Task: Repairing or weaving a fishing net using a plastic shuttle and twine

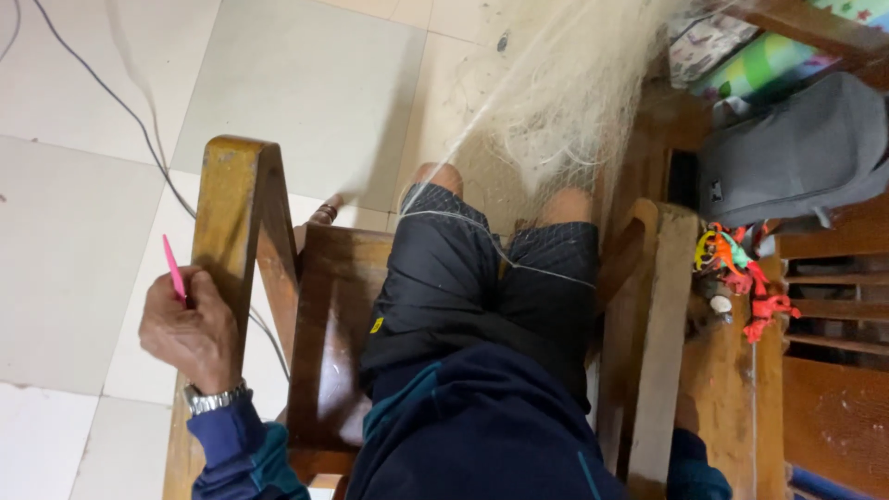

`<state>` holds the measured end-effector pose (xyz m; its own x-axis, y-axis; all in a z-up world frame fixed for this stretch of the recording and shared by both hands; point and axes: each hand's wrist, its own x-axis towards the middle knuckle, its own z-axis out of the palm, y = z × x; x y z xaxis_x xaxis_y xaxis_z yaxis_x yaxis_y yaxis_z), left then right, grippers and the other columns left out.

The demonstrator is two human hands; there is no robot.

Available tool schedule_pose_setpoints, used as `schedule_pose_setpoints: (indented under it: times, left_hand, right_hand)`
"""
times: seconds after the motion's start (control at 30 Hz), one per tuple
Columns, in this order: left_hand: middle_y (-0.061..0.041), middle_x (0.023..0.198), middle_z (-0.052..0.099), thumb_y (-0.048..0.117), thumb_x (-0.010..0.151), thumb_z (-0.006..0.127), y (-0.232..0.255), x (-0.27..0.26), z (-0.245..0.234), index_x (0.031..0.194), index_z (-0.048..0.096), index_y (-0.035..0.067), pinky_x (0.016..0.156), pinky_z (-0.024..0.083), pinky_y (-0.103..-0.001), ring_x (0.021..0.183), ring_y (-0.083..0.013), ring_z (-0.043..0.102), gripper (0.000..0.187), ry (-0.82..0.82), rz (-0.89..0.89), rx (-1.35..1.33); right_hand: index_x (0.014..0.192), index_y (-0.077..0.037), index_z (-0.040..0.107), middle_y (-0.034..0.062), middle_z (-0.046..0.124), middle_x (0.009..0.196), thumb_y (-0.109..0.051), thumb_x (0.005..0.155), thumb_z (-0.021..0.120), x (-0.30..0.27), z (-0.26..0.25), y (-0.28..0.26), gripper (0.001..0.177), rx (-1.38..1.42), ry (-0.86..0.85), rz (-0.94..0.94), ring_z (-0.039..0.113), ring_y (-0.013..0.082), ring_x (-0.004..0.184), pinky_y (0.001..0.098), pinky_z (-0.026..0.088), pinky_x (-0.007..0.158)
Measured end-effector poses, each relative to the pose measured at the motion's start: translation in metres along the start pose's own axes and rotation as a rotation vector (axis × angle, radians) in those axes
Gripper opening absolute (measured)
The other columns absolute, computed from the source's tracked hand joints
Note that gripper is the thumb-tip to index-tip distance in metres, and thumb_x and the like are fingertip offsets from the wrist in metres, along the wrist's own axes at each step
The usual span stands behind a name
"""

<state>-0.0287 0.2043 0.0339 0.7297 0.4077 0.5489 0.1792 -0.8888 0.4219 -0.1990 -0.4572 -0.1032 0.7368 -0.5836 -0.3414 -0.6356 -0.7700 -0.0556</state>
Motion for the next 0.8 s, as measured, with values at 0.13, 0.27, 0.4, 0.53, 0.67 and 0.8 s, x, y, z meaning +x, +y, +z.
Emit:
schedule_pose_setpoints:
  times: [0.13,0.27,0.4,0.53,0.67,0.8]
  left_hand:
    - [0.0,0.066,0.053,0.019,0.091,0.058,0.001,-0.006,-0.009,0.079,0.062,0.011,0.055,0.037,-0.032,0.061,-0.0167,0.048,0.015,-0.11,-0.263,-0.105]
    - [-0.006,0.081,0.068,-0.006,0.088,0.068,-0.037,-0.013,0.034,0.094,0.071,0.002,0.056,0.047,-0.019,0.072,-0.0125,0.061,0.011,-0.03,-0.304,-0.354]
    - [-0.01,0.075,0.063,0.006,0.097,0.063,-0.015,-0.014,0.012,0.096,0.074,0.0,0.061,0.045,-0.035,0.068,-0.0232,0.058,0.012,-0.047,-0.022,-0.157]
    - [-0.011,0.077,0.065,0.008,0.097,0.063,-0.017,-0.015,0.011,0.095,0.074,0.003,0.06,0.047,-0.037,0.069,-0.027,0.061,0.012,-0.04,-0.005,-0.067]
    - [-0.011,0.077,0.066,0.008,0.097,0.063,-0.022,-0.017,0.015,0.094,0.074,0.002,0.058,0.047,-0.037,0.068,-0.0264,0.062,0.012,-0.028,-0.004,-0.08]
    - [-0.01,0.075,0.062,0.008,0.098,0.061,-0.019,-0.017,0.013,0.095,0.071,0.003,0.059,0.044,-0.037,0.068,-0.0265,0.059,0.012,-0.035,-0.016,-0.114]
  right_hand:
    - [0.123,-0.011,0.038,0.0287,0.06,0.101,-0.024,0.089,0.036,0.029,0.034,0.0,0.036,-0.132,-0.138,-0.097,0.058,0.0479,0.096,0.0532,0.043,0.085]
    - [0.131,-0.007,0.03,0.0248,0.058,0.11,-0.021,0.088,0.037,-0.006,0.059,0.048,0.046,-0.16,-0.22,0.021,0.059,0.0433,0.1,0.051,0.047,0.085]
    - [0.137,-0.004,0.024,0.0219,0.056,0.117,-0.02,0.087,0.037,0.009,0.08,0.086,0.054,-0.22,-0.297,0.012,0.059,0.0399,0.103,0.0494,0.05,0.085]
    - [0.102,-0.012,0.053,0.018,0.066,0.095,-0.018,0.082,0.046,-0.007,0.063,0.071,0.022,-0.032,-0.154,-0.075,0.064,0.0395,0.086,0.0485,0.05,0.075]
    - [0.11,-0.018,0.059,0.0146,0.067,0.1,-0.032,0.078,0.049,-0.026,0.03,0.045,0.036,0.017,-0.157,-0.074,0.063,0.0385,0.092,0.0489,0.05,0.071]
    - [0.084,-0.025,0.063,0.0083,0.068,0.073,-0.029,0.078,0.051,-0.018,0.004,0.05,0.014,0.09,0.037,-0.027,0.065,0.0339,0.072,0.0455,0.048,0.063]
